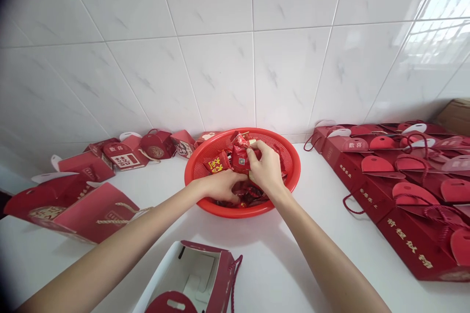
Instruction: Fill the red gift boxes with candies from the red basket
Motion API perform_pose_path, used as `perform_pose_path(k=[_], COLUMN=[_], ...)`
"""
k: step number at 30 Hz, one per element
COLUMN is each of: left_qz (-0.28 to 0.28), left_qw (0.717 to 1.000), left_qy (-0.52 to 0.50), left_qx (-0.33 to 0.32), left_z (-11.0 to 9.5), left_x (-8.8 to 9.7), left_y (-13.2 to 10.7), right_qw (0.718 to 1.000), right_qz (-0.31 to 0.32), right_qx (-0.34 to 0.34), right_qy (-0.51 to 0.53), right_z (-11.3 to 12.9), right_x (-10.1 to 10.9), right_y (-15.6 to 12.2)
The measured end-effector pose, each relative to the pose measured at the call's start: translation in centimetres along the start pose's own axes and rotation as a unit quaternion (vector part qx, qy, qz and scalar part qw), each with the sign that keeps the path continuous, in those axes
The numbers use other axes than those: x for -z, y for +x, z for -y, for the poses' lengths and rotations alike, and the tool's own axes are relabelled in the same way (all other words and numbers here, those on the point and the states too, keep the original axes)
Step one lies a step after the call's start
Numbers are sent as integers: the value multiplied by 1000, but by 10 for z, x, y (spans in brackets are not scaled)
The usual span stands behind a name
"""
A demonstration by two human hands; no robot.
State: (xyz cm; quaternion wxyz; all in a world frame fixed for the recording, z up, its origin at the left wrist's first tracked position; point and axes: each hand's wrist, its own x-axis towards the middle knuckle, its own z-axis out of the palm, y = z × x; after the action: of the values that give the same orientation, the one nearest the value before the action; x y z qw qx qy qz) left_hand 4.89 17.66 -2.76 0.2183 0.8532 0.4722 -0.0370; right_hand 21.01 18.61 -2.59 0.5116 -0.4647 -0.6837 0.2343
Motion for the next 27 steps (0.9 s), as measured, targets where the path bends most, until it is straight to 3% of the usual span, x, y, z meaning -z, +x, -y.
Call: perform_pose_path(k=[6,11,13,18,27], left_qz=[-64,-220,-248,-263,-244], left_qw=[998,975,968,962,966], left_qy=[-20,-30,-19,-43,-71], left_qx=[21,26,34,53,-49], left_z=[-6,-2,1,9,6], left_x=[-1,-3,-4,-7,-9], left_y=[-8,-7,-5,-3,-2], right_qw=[1000,999,998,997,996], right_qz=[-21,-31,-37,-48,-52], right_qx=[-15,-29,-30,-41,-57], right_qy=[-1,21,30,37,34], right_z=[-2,-4,-5,-5,-3], right_x=[3,5,4,4,5], right_y=[5,8,9,10,8])
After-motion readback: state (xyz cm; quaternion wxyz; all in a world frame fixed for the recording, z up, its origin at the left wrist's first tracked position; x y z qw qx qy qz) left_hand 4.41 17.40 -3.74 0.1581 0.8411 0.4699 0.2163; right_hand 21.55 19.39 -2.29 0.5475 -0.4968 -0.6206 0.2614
